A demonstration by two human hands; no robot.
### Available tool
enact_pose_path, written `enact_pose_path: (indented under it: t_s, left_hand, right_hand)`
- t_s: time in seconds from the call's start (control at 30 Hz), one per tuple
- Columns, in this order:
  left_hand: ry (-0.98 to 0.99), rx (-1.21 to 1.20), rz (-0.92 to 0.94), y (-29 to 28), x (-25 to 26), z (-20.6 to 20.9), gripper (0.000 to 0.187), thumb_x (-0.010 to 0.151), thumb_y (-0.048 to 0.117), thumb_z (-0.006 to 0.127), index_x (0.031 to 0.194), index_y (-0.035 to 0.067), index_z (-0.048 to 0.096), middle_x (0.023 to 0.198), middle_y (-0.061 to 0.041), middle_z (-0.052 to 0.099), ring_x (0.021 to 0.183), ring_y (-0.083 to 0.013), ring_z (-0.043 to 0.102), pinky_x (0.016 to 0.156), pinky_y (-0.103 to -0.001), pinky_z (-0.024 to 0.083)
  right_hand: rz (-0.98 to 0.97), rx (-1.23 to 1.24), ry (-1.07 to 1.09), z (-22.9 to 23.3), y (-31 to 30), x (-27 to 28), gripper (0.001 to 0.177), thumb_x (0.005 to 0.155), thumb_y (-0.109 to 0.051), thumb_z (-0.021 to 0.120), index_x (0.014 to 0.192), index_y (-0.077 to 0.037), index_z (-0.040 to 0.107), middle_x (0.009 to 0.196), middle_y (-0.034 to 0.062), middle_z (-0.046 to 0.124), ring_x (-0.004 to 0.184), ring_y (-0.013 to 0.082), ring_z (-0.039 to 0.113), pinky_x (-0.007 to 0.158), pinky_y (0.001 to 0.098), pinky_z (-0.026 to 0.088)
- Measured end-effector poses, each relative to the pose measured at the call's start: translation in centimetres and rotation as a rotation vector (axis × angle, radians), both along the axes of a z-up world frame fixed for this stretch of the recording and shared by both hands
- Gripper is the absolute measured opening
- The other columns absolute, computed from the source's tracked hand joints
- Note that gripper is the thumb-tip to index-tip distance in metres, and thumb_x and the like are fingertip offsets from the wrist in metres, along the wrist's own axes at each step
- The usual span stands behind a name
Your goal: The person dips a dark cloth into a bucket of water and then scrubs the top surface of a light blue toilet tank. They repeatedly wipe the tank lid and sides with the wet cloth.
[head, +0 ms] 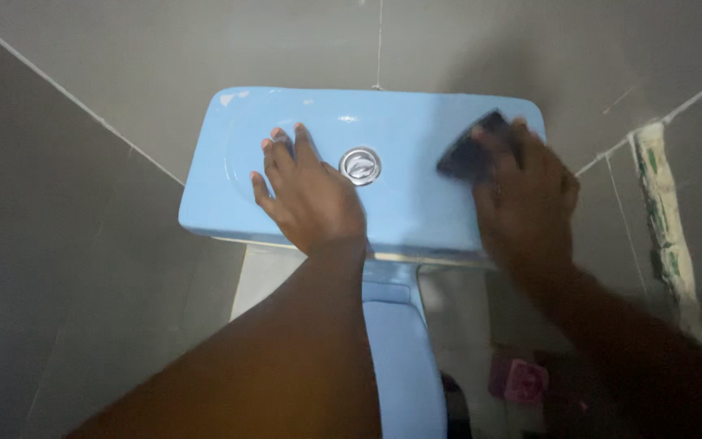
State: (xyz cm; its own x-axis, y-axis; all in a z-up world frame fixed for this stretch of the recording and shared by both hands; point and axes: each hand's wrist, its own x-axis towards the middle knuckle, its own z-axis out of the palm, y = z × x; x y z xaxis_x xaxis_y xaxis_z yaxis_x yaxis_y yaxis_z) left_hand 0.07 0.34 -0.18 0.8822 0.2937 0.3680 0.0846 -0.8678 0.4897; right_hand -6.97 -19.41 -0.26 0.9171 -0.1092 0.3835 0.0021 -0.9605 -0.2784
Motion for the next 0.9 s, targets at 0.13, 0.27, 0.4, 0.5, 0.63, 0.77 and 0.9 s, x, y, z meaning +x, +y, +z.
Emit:
enact_pose_path:
  t_s: [0.13, 0.27, 0.4, 0.5, 0.63, 0.77, 0.9]
  left_hand:
    - [-0.006, -0.018, 0.012, -0.2, -0.2, 0.4, 0.052, 0.094, 0.01, 0.059, 0.146, 0.013, 0.054, 0.152, -0.009, 0.048, 0.15, -0.0244, 0.033, 0.123, -0.051, 0.016]
    - [0.023, -0.013, 0.018, -0.1, 0.0, 0.7, 0.053, 0.092, 0.011, 0.059, 0.144, 0.013, 0.054, 0.153, -0.01, 0.047, 0.148, -0.0248, 0.033, 0.122, -0.052, 0.016]
    - [0.017, 0.006, 0.025, -0.2, 0.1, 0.1, 0.052, 0.093, 0.011, 0.058, 0.145, 0.013, 0.054, 0.152, -0.01, 0.048, 0.149, -0.0244, 0.034, 0.122, -0.052, 0.017]
    - [0.006, 0.005, 0.028, -0.1, 0.4, 0.0, 0.051, 0.093, 0.012, 0.057, 0.143, 0.014, 0.055, 0.153, -0.008, 0.048, 0.149, -0.0236, 0.034, 0.122, -0.051, 0.018]
    - [0.01, 0.009, 0.022, -0.1, 0.0, 0.1, 0.049, 0.095, 0.014, 0.057, 0.144, 0.015, 0.055, 0.152, -0.007, 0.048, 0.149, -0.023, 0.034, 0.123, -0.052, 0.018]
    - [0.064, 0.037, 0.024, -0.1, 0.1, 0.6, 0.053, 0.093, 0.013, 0.058, 0.145, 0.015, 0.053, 0.152, -0.009, 0.047, 0.147, -0.0234, 0.034, 0.122, -0.052, 0.018]
    - [0.083, 0.008, 0.014, 0.0, 0.2, 0.6, 0.056, 0.09, 0.014, 0.06, 0.145, 0.016, 0.052, 0.154, -0.007, 0.045, 0.149, -0.0223, 0.032, 0.122, -0.051, 0.017]
  right_hand:
    - [-0.118, 0.036, -0.025, 0.5, 3.4, 1.8, 0.07, 0.087, -0.02, 0.074, 0.152, -0.011, 0.048, 0.155, 0.0292, 0.038, 0.144, 0.0441, 0.033, 0.114, 0.0661, 0.018]
    - [0.156, 0.024, -0.002, -0.3, 5.4, -2.9, 0.068, 0.082, -0.02, 0.067, 0.148, -0.017, 0.052, 0.159, 0.0245, 0.039, 0.146, 0.04, 0.037, 0.115, 0.0645, 0.021]
    - [0.07, -0.01, 0.022, -0.6, 1.9, -4.3, 0.062, 0.086, -0.02, 0.066, 0.146, -0.019, 0.055, 0.158, 0.0223, 0.043, 0.145, 0.0375, 0.041, 0.118, 0.0645, 0.022]
    - [-0.061, -0.011, -0.081, -0.9, 1.2, -0.3, 0.059, 0.088, -0.021, 0.07, 0.146, -0.014, 0.058, 0.156, 0.0246, 0.046, 0.144, 0.0405, 0.041, 0.115, 0.0652, 0.023]
    - [-0.005, 0.079, -0.139, -0.7, 3.7, 2.2, 0.06, 0.087, -0.026, 0.078, 0.139, -0.007, 0.058, 0.152, 0.0249, 0.049, 0.143, 0.0421, 0.04, 0.113, 0.0667, 0.022]
    - [0.171, 0.112, -0.013, -0.3, 5.9, -1.5, 0.058, 0.077, -0.025, 0.082, 0.127, -0.006, 0.06, 0.146, 0.0192, 0.055, 0.136, 0.0379, 0.048, 0.114, 0.0597, 0.026]
    - [0.024, 0.264, 0.057, 1.0, 2.4, -3.7, 0.053, 0.081, -0.025, 0.079, 0.125, -0.003, 0.062, 0.132, 0.0153, 0.065, 0.121, 0.0315, 0.062, 0.117, 0.0505, 0.037]
